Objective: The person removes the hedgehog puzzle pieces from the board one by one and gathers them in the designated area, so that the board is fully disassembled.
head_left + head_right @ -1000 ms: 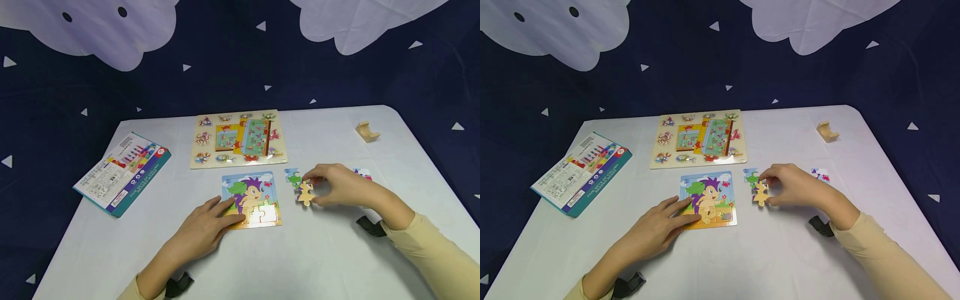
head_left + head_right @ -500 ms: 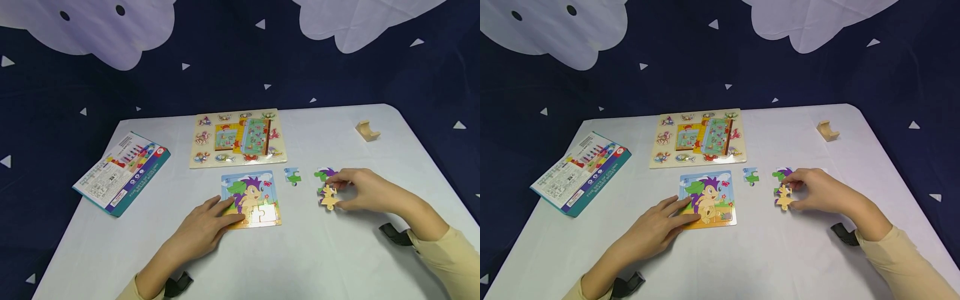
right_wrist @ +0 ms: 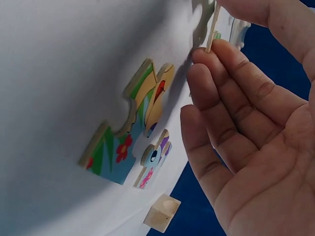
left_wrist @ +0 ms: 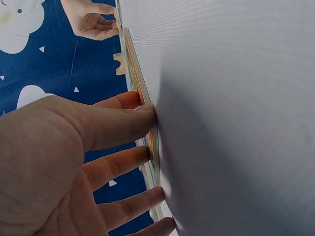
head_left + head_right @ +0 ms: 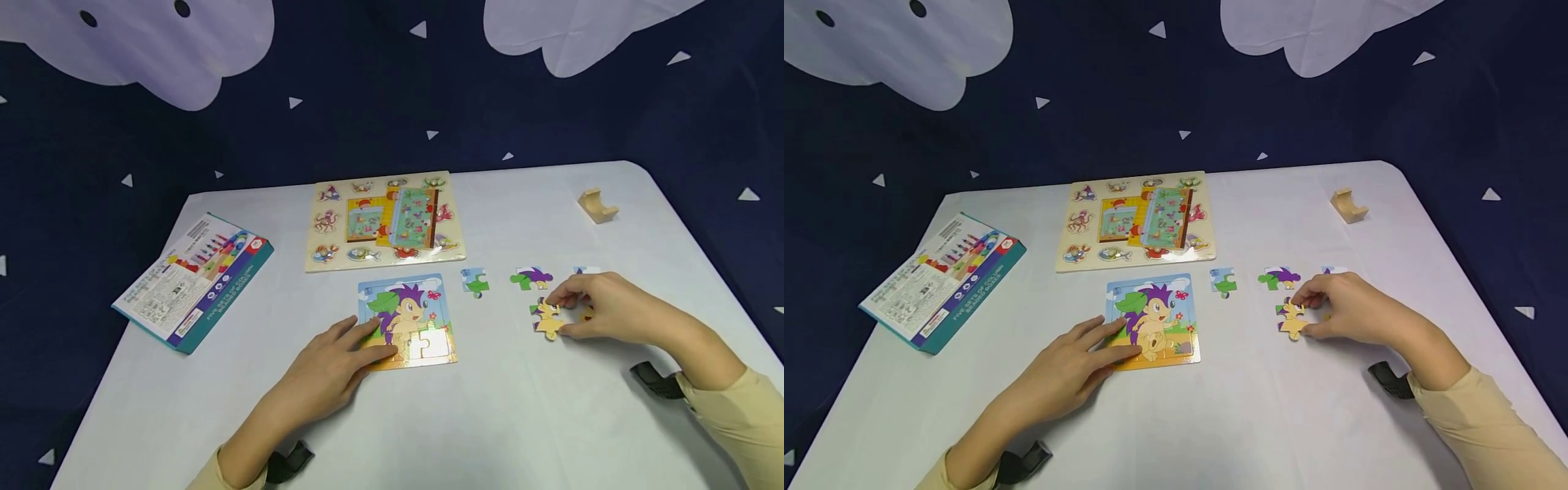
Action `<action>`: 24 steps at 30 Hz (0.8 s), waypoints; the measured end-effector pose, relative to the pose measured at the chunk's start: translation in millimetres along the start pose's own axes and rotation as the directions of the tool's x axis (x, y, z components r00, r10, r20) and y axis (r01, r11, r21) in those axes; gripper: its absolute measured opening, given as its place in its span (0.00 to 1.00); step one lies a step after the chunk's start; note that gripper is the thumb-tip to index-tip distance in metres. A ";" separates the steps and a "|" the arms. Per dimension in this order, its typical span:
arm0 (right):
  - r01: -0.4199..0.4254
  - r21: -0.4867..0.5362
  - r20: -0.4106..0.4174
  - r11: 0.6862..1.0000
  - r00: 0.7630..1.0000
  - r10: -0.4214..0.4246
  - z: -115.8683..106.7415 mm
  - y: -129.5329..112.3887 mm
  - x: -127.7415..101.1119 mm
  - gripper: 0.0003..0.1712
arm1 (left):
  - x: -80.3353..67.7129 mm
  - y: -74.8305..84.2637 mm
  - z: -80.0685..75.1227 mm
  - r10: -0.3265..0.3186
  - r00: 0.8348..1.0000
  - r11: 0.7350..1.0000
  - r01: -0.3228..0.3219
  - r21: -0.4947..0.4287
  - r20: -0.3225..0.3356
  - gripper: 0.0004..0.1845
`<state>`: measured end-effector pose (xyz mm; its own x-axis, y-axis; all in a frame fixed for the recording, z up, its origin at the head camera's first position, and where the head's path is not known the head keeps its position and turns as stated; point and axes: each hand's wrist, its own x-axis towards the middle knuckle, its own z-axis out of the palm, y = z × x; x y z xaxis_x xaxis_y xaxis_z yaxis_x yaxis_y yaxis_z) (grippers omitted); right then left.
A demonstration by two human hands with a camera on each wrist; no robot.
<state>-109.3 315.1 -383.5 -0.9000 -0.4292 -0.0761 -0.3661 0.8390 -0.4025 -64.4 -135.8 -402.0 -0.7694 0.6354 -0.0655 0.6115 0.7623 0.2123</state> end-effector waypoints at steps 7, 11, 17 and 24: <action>0.020 0.014 -0.024 1.000 1.000 -0.019 3.5 2.2 0.0 0.22 | 0.5 0.7 -0.6 -0.003 1.000 1.000 0.003 -0.006 0.002 0.23; 0.035 0.015 -0.039 0.999 0.999 -0.035 5.2 1.6 1.2 0.23 | 0.3 0.6 -0.6 -0.003 1.000 1.000 0.003 -0.009 0.003 0.23; 0.050 -0.002 -0.053 0.999 0.997 -0.050 6.8 2.8 2.0 0.24 | -0.2 0.2 -1.0 -0.003 1.000 1.000 0.003 -0.010 0.004 0.23; 0.061 -0.004 -0.059 0.998 0.996 -0.061 8.4 4.7 1.8 0.24 | -0.2 0.0 -1.2 -0.004 1.000 1.000 0.004 -0.011 0.012 0.23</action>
<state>-110.7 315.4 -393.2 -0.8883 -0.4593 0.0029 -0.4214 0.8126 -0.4026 -64.5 -136.1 -400.8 -0.7693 0.6342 -0.0779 0.6067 0.7632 0.2223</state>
